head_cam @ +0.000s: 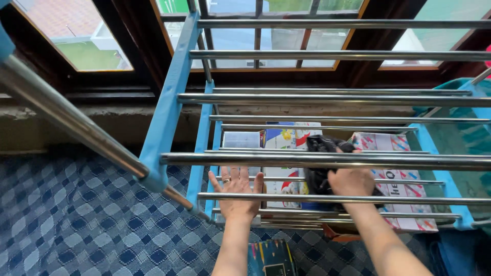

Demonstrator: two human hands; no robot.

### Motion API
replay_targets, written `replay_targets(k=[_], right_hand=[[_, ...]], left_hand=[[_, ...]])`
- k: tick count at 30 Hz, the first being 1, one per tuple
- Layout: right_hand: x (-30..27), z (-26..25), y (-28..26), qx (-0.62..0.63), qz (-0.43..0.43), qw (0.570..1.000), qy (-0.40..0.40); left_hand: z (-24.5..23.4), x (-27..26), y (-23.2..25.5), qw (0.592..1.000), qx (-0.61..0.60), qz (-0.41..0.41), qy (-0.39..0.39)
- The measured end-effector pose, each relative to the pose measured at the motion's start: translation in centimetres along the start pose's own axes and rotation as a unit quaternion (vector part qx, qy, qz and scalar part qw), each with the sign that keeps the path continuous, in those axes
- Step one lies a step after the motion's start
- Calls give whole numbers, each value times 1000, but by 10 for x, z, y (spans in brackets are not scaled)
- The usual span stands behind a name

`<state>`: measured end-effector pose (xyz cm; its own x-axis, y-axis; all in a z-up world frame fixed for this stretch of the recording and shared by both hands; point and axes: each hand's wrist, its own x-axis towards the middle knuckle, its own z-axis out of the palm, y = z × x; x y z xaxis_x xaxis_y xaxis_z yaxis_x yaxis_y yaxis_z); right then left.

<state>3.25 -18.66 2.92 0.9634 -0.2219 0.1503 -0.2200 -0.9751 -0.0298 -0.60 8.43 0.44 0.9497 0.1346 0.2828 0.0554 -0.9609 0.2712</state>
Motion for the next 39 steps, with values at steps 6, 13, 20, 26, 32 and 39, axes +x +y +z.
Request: replay_targets(k=[6,13,20,26,32,39], right_hand=[[-27,8,-133,70,-124,989,27],[-25,3,-122,61,-166,984,4],[-3,14,8,5,-90,995,43],[9,17,20,-1,-98,990,98],[16,21,62,30,-177,974,135],[45,15,206,-36,-103,986,125]], left_hand=[[-6,-1,-1,982,28,-52,-180],[9,-1,-6,999,0,-13,-38],[12,0,5,992,41,-31,-116],[51,-9,131,985,8,28,-171],[89,-24,162,993,-63,99,-29],[52,-16,177,975,-63,48,-208]])
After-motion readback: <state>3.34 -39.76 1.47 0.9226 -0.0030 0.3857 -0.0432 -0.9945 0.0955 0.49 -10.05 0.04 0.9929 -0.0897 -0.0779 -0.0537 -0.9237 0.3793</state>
